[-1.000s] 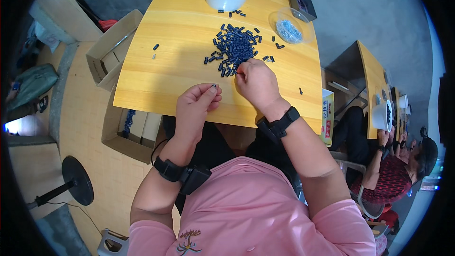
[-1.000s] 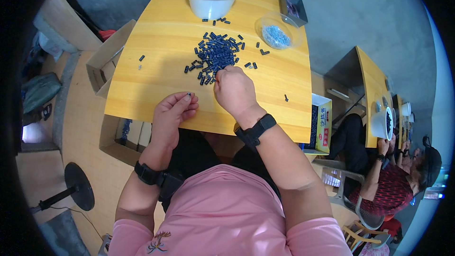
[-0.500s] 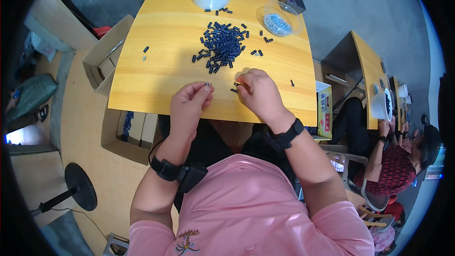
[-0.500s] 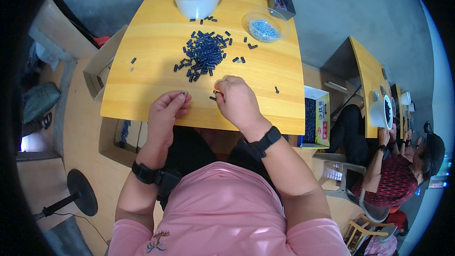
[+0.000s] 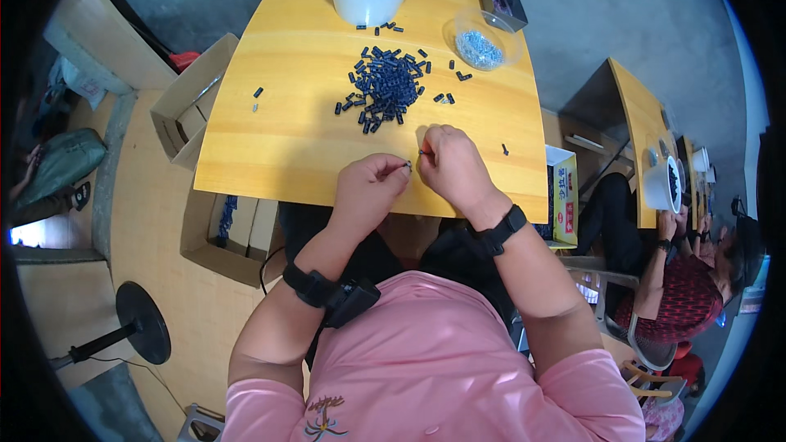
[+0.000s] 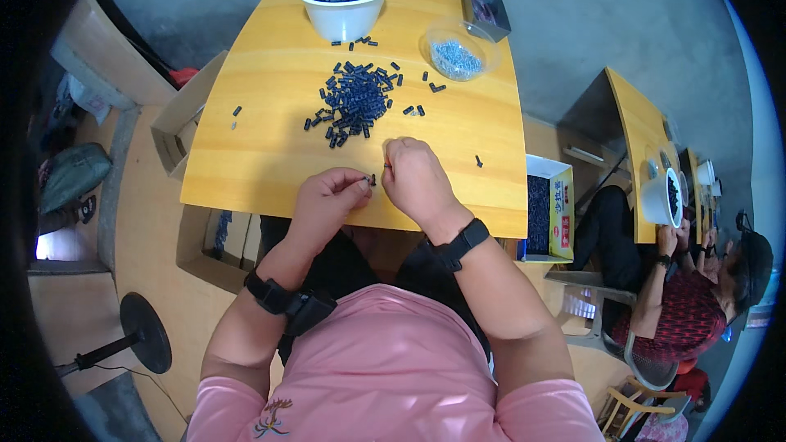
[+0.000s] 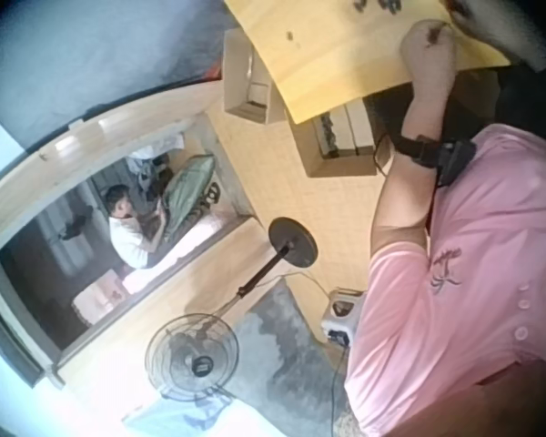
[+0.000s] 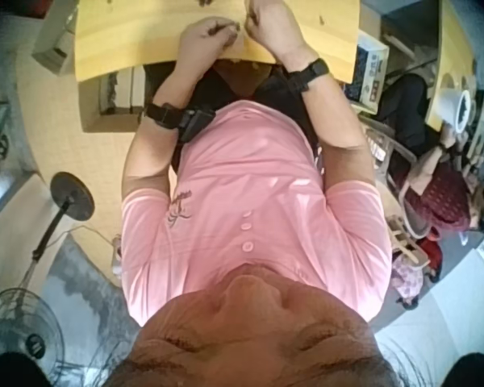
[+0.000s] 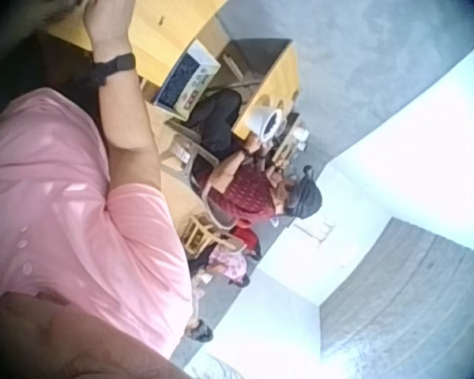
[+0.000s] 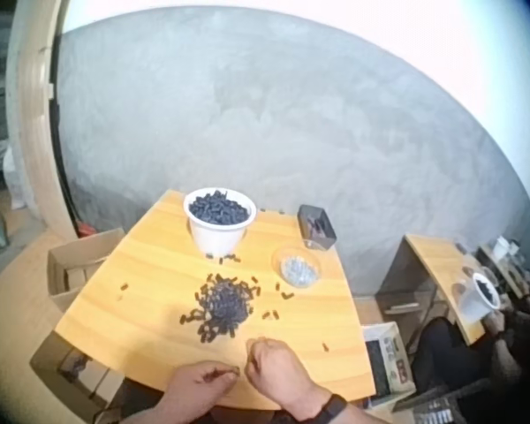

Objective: Manually assembling small black plastic components with red pins at a workstation.

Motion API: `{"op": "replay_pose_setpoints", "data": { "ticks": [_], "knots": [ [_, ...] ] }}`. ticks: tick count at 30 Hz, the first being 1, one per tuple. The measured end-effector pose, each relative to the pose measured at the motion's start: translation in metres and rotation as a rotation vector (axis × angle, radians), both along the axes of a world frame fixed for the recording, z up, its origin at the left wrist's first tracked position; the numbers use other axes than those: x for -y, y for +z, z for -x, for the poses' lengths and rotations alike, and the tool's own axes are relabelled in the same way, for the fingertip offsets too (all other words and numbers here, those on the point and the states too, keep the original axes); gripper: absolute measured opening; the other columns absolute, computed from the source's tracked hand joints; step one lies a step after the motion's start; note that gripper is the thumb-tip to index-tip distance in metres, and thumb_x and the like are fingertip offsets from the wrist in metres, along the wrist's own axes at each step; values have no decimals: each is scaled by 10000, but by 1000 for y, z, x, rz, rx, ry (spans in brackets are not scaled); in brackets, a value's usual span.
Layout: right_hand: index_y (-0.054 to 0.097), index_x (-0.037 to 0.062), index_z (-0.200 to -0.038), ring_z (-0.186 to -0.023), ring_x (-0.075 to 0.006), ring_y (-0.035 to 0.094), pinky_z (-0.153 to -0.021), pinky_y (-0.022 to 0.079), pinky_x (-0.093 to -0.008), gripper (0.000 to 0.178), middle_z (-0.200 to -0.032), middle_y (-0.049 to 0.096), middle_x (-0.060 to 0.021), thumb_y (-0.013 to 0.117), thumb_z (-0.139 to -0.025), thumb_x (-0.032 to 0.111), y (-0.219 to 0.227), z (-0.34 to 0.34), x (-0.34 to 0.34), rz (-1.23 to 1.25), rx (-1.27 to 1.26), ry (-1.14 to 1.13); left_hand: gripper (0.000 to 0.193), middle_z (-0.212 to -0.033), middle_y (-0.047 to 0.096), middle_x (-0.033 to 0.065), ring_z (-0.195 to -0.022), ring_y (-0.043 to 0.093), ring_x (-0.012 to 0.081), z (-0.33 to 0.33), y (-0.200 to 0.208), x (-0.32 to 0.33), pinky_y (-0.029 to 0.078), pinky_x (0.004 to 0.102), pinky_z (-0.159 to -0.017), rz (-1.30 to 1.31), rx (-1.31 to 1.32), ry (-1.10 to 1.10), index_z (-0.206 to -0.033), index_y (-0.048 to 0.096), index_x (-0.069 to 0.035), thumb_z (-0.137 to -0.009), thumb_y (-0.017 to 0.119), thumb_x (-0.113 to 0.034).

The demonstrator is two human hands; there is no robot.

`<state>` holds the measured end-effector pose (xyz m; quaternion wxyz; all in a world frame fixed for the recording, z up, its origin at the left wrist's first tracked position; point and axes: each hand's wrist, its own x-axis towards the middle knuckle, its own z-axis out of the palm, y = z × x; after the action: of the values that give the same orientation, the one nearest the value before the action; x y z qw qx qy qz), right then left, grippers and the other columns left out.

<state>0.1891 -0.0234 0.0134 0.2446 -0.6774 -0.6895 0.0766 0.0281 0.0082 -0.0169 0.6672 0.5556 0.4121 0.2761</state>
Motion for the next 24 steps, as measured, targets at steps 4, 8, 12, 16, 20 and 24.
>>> {"op": "replay_pose_setpoints", "data": {
  "ticks": [4, 8, 12, 16, 20, 24],
  "knots": [
    [560, -10, -762, -694, -344, 569, -656, 473, -401, 84, -727, 556, -199, 590, -685, -23, -1, -4, 7, 11, -63, -23, 182, -834, 646, 33, -727, 584, 78, -8, -8, -4, 473, 214, -675, -70, 29, 55, -970, 639, 25, -870, 627, -126],
    [616, -17, -903, -602, -156, 559, -566, 456, -274, 129, -710, 599, -82, 621, -775, -4, -3, -12, 15, 91, -588, -161, 194, -857, 653, 40, -748, 594, 85, 0, -4, -10, 484, 218, -691, -109, 47, 121, -996, 635, 19, -872, 626, -130],
    [633, 1, -970, -645, -56, 562, -574, 448, -188, 125, -774, 633, -12, 618, -848, 24, 9, -15, 24, 249, -1031, -167, 219, -902, 661, 60, -806, 620, 108, 11, 8, -4, 507, 234, -724, 112, 161, 45, -1042, 618, 14, -878, 621, -132],
    [638, 15, -979, -711, -92, 618, -592, 475, -196, 122, -830, 663, -51, 609, -862, 24, 5, -11, 30, 268, -1249, -159, 226, -922, 661, 71, -826, 632, 124, 11, 3, 5, 517, 240, -733, 31, 148, -10, -1062, 608, 18, -888, 608, -126],
    [641, 1, -976, -709, -77, 604, -597, 475, -196, 128, -824, 663, -50, 616, -852, 17, 10, -4, 38, 234, -1318, -137, 228, -925, 656, 69, -828, 631, 125, 10, 11, 15, 519, 243, -744, 66, 217, -82, -1072, 605, 19, -892, 603, -122],
    [656, 14, -966, -703, -56, 585, -592, 456, -182, 126, -825, 664, -26, 634, -842, 26, 15, -1, 46, 198, -1309, -118, 230, -918, 651, 59, -827, 624, 113, 8, 17, 19, 518, 244, -753, 48, 218, -99, -1071, 614, 16, -890, 610, -125]
  ]
}}
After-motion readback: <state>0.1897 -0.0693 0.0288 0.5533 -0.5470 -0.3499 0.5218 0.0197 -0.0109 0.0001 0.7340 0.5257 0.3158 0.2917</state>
